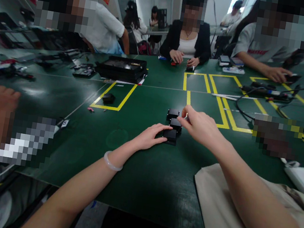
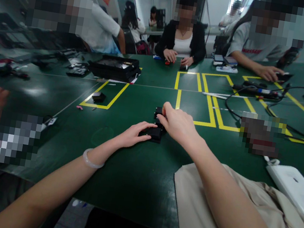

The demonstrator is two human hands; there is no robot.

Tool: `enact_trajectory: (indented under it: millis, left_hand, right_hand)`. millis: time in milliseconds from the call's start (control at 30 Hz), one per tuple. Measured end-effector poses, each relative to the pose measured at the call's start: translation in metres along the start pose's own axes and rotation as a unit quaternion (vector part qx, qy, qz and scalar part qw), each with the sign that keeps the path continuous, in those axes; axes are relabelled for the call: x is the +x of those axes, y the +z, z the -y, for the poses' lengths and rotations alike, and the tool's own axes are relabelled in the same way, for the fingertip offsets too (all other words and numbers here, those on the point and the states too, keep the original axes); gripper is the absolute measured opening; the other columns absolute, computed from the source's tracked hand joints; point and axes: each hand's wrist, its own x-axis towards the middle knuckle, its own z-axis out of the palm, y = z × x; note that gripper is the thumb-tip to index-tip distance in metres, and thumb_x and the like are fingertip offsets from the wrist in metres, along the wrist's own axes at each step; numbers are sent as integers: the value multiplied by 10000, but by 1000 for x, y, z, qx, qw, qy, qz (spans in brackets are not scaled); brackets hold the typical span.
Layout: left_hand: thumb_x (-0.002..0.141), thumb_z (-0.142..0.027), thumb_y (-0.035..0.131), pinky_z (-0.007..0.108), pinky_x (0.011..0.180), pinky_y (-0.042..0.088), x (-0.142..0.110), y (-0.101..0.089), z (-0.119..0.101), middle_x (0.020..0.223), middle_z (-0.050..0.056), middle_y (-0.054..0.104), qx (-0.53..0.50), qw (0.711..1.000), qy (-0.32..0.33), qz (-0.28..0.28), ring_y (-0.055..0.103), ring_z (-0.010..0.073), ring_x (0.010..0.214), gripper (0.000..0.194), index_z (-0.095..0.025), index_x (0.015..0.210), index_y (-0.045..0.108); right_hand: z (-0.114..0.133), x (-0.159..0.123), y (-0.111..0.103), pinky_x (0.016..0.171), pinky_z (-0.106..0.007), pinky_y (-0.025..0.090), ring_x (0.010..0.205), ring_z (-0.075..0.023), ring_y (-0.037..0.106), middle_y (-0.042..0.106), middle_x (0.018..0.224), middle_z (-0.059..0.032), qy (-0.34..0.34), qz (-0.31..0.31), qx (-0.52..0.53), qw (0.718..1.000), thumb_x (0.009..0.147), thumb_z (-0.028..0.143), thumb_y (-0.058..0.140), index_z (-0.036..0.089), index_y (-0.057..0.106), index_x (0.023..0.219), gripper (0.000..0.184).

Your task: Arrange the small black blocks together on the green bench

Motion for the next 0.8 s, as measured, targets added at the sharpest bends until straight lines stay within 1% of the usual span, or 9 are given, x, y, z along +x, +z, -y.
enact_trajectory:
  millis: [100,200,267,367,433,533,633,733,800]
  left_hand:
    - [912,-314,529,355,946,407,0,0,0,1222,63,547,2,1000,-2,0,514,231,1106,430,-273,1336,461]
    - [913,-313,530,352,947,405,0,0,0,1221,64,547,2,1000,-4,2,514,229,1102,429,-271,1334,463]
    - [912,-313,532,352,944,407,0,0,0,1220,64,548,2,1000,-4,1,516,230,1094,429,-270,1333,465]
    - [910,-312,535,351,937,410,0,0,1,1212,60,552,3,1000,-2,-2,518,231,1089,433,-271,1335,463]
    - [911,-312,534,349,933,412,0,1,1,1213,63,550,3,1000,-3,-2,515,232,1095,434,-269,1337,461]
    - [907,-306,541,350,941,408,0,2,2,1214,66,545,4,1000,-5,0,516,230,1094,438,-264,1336,461]
    - [908,-304,539,351,939,408,0,2,3,1207,62,546,3,1000,-5,-2,514,230,1097,436,-270,1335,459]
    - [912,-312,531,351,934,412,0,2,3,1203,60,548,2,1000,-4,-2,513,231,1100,433,-276,1336,456]
    - [912,-316,531,352,940,411,0,2,2,1200,60,547,1,1000,-5,-1,513,230,1098,433,-276,1336,455]
  right_hand:
    - [-1,0,1,522,-278,241,715,-215,603,666,808,-58,7,-2,-23,1000,942,397,352,225,516,964,239]
    - [-1,0,1,515,-273,242,704,-212,603,669,821,-50,0,-2,-4,1000,946,365,339,231,490,1036,222]
    - [-1,0,2,513,-269,243,714,-210,605,670,829,-43,-8,-3,11,1000,938,375,360,233,473,1057,217]
    - [-1,0,2,510,-271,231,725,-216,611,668,820,-47,-1,-6,-7,1000,930,398,376,226,489,1003,218]
    - [-1,0,2,504,-274,220,713,-219,612,666,807,-52,8,-5,-25,1000,936,382,352,224,496,983,219]
    - [-1,1,2,502,-275,221,701,-217,609,669,812,-48,6,-4,-18,1000,934,341,336,224,469,1061,218]
    - [0,1,2,514,-273,242,721,-216,609,675,838,-50,4,-9,2,1000,923,347,359,220,437,1115,243]
    - [0,1,2,532,-272,264,732,-215,605,678,841,-52,10,-6,-1,1000,927,396,362,225,465,1070,245]
    - [-1,2,2,539,-274,275,717,-209,600,677,825,-52,12,1,-10,1000,933,391,352,227,487,1033,235]
